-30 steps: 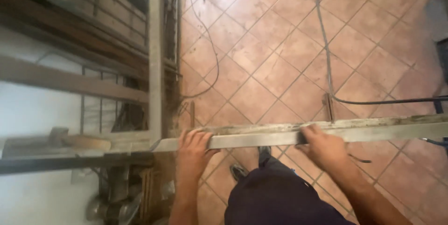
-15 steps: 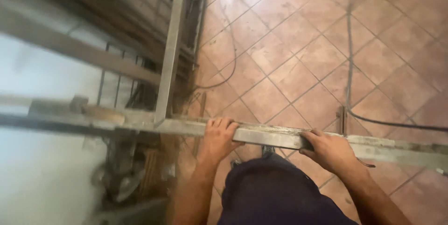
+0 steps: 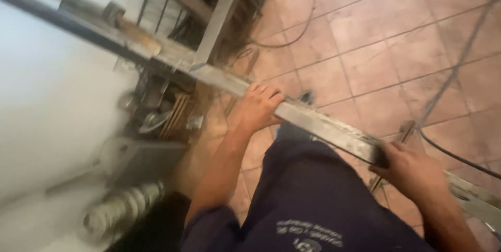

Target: The person measures a rectangular metal frame using a tape measure and a try square. They repeatedly measure the lengths of the sides and diagonals, and use the try square to check the corners for squareness.

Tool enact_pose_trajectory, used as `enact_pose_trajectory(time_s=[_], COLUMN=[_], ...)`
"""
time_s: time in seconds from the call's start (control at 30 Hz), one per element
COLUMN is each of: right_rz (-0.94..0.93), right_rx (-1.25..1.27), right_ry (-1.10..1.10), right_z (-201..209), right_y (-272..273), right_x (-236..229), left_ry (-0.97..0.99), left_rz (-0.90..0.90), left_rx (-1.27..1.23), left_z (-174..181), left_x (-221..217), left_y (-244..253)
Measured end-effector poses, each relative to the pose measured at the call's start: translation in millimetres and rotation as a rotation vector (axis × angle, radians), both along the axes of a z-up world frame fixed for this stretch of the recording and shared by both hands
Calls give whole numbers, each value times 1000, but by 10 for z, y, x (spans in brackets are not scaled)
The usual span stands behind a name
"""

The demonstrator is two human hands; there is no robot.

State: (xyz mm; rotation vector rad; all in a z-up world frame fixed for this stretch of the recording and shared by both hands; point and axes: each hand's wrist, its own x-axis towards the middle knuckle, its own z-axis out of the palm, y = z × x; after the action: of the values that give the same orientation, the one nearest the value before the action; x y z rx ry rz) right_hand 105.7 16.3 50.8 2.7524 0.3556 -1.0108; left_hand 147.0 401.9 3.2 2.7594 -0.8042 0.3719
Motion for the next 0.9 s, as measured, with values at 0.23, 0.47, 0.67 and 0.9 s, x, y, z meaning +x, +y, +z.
enact_pose_trajectory(time_s=[0.23,0.47,0.67,0.9], right_rz=[81,61,14,-36], right_rx=[-99,-139,-193,-142], right_ry=[-53,-34,68,-32], right_z=[-84,-207,-68,-91], right_y=[-202,-293,-147,-123], right_x=[8,-32,68,-34], left_ry=[-107,-65,-41,-29], left_rz=[21,11,7,10], left_rx=[-105,-60,-55,-72], left_z=[-180,-174,-204,-134], left_x=[11,-37,56,67], left_y=[-92,-113,-68,-28])
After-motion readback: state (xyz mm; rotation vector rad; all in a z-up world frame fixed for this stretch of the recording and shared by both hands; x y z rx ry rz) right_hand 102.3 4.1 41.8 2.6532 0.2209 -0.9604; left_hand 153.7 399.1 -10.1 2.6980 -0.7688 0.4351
